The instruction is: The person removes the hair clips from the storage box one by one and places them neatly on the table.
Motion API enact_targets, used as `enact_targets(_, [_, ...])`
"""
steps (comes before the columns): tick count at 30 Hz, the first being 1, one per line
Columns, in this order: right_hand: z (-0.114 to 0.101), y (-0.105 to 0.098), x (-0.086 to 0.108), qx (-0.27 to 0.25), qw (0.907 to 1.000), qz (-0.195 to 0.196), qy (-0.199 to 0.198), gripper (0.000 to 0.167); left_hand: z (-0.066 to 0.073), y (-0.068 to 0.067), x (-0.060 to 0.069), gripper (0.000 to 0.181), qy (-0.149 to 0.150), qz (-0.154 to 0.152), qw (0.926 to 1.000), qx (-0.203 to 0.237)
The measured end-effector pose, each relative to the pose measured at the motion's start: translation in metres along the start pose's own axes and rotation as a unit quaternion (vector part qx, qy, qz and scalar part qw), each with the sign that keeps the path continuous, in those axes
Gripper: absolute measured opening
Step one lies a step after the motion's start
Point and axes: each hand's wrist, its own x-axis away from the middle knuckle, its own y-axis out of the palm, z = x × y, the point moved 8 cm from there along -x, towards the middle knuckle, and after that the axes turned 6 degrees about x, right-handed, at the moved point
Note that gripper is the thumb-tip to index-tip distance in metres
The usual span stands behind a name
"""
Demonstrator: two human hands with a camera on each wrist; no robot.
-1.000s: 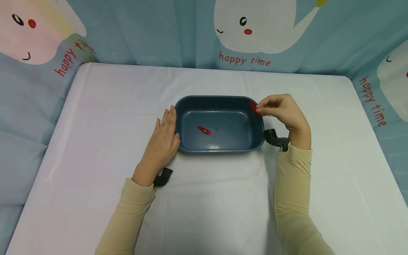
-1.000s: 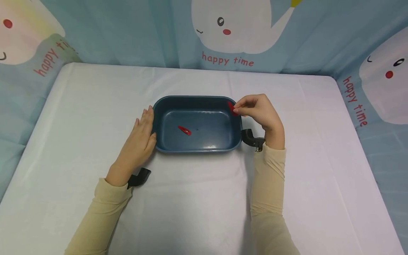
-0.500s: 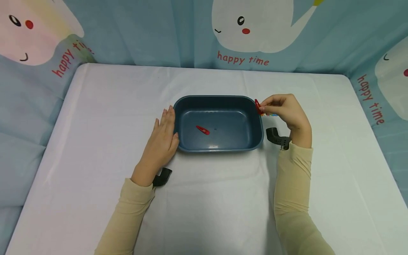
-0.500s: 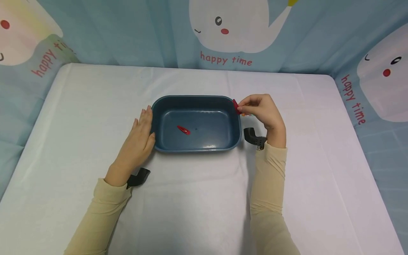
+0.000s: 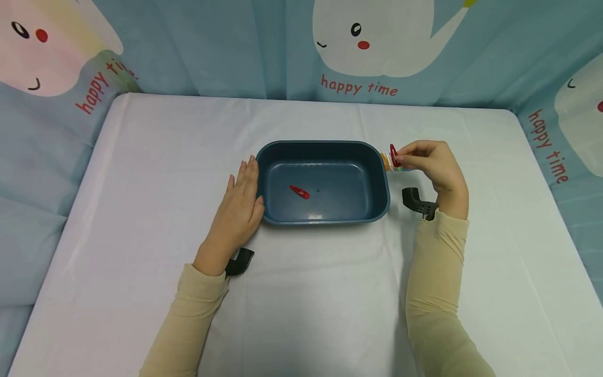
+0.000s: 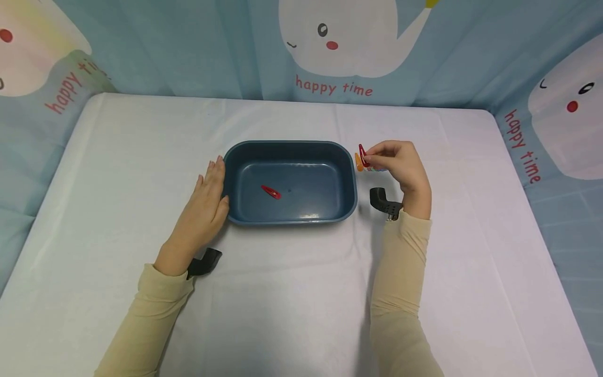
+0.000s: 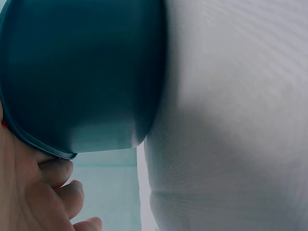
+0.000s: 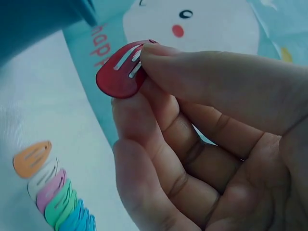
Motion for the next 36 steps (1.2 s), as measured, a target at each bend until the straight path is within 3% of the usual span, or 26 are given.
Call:
enact_targets(11, [0.015, -0.01, 0.0, -0.013, 0.9988, 0.038, 0.029, 0.006, 0.0, 0.0, 0.0, 0.063, -0.002, 0.0, 1.0, 0.002])
enact_targets(20, [0.034, -0.026, 0.004, 0.057, 0.9916, 0.091, 0.072, 0.027, -0.001, 0.0, 0.0, 0.063, -0.001, -0.001, 1.0, -0.002])
enact_targets(26, [0.046, -0.035, 0.005, 0.052, 0.9872, 0.121, 0.091, 0.008, -0.001, 0.0, 0.0, 0.063, -0.005, -0.004, 1.0, 0.0])
enact_targets(30, [0.052, -0.037, 0.004, 0.046, 0.9841, 0.134, 0.107, 0.015, -0.001, 0.0, 0.0, 0.062, -0.005, -0.004, 1.0, -0.001])
enact_targets(36, [0.058, -0.036, 0.001, 0.075, 0.9787, 0.144, 0.126, 0.011, 0.0, 0.0, 0.0, 0.063, -0.003, -0.003, 1.0, 0.0])
